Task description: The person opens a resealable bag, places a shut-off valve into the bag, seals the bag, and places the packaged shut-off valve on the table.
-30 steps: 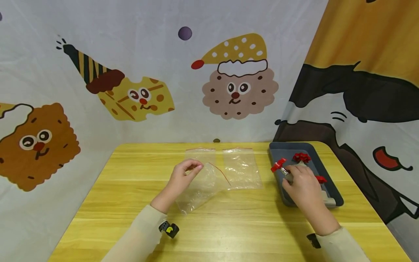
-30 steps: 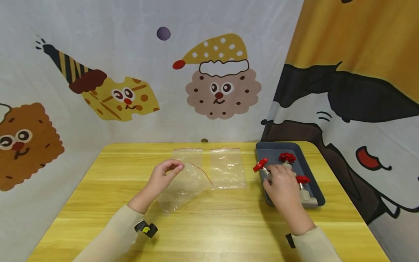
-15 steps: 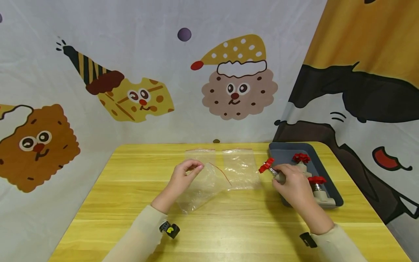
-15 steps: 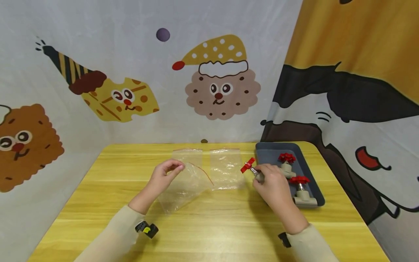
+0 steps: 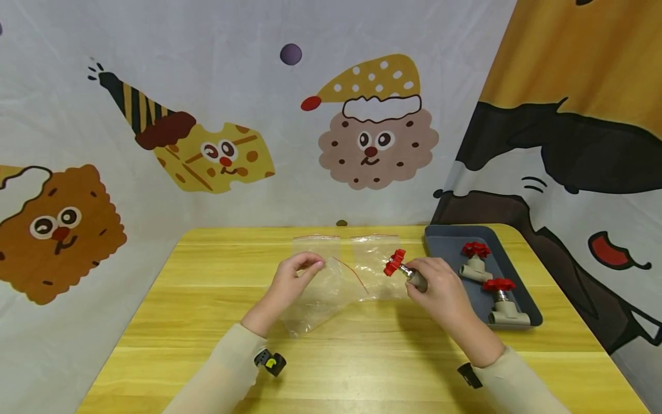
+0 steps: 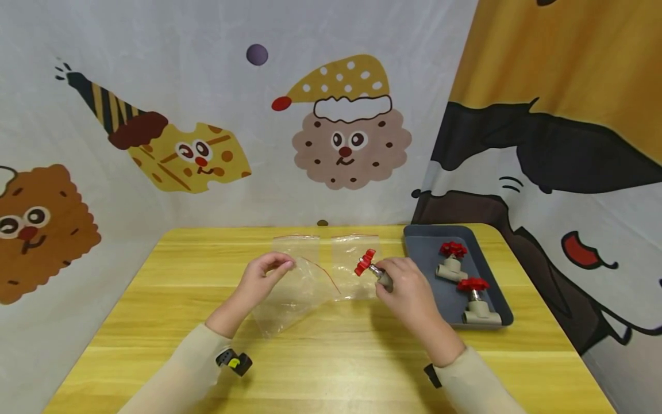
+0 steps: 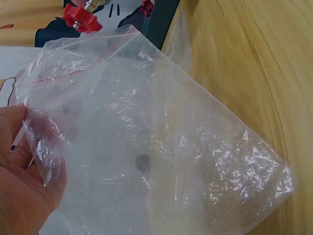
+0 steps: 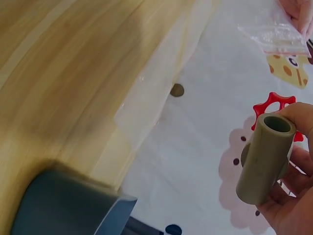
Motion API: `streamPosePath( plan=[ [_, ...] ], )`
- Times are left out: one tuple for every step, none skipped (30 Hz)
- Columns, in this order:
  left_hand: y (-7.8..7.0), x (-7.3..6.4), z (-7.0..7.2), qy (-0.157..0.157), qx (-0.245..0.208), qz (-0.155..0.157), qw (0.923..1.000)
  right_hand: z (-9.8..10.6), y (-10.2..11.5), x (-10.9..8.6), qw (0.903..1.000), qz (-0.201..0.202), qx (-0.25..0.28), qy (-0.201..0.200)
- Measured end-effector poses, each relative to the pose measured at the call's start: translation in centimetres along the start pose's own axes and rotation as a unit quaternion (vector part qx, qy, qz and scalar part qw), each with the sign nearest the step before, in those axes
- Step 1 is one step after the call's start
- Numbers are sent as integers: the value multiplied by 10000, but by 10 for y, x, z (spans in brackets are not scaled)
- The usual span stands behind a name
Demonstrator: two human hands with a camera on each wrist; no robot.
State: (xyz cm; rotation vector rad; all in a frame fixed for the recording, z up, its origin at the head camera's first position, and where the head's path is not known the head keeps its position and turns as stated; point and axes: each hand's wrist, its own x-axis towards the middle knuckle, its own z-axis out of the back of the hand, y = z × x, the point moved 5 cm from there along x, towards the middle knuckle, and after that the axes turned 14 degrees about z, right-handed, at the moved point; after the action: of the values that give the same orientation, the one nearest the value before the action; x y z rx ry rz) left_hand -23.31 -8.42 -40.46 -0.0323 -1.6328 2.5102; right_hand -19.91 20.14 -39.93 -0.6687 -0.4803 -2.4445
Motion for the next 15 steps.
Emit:
streamPosePath(
  plan=[
    [-4, -2, 1, 21, 6, 10, 10000, -1, 2, 1, 10000, 44, 18, -11],
    [-9, -4, 1, 43, 10, 17, 10000, -2, 4, 2, 10000, 87, 41, -20],
    [-13, -6, 2, 48, 25, 1, 10000, -3, 6, 3, 9999, 128, 67, -29],
    [-16, -7, 3, 58, 31, 1, 10000, -4, 7, 4, 9998, 168, 92, -28],
    [-17, -8, 3, 67, 13, 16, 10000, -5, 9, 5, 9997, 205, 108, -30],
    [-18, -8, 3, 68, 6, 19, 10000, -5, 11, 6, 9996, 244, 129, -34],
    [-20, -9, 3, 72, 6, 17, 10000, -6, 13, 7, 9995, 291, 149, -38],
    [-20, -9, 4, 73, -1, 17, 10000, -7, 15, 8, 9993, 346, 160, -50],
    [-21, -9, 4, 73, -9, 15, 10000, -7, 17, 10, 9990, 413, 177, -76],
    [-21, -9, 4, 90, -32, 42, 9999, -7, 19, 11, 9986, 487, 188, -102],
    [-20, -9, 3, 100, -45, 51, 9999, -8, 21, 12, 9981, 571, 178, -132],
    [-20, -9, 3, 102, -51, 65, 9999, -8, 23, 13, 9975, 666, 166, -170],
    [-20, -9, 3, 110, -57, 79, 9999, -9, 25, 15, 9967, 769, 128, -208],
    [-20, -9, 3, 113, -69, 88, 9999, -9, 27, 16, 9958, 877, 75, -255],
    [-20, -9, 3, 114, -74, 93, 9999, -9, 29, 17, 9946, 990, 6, -313]
  ],
)
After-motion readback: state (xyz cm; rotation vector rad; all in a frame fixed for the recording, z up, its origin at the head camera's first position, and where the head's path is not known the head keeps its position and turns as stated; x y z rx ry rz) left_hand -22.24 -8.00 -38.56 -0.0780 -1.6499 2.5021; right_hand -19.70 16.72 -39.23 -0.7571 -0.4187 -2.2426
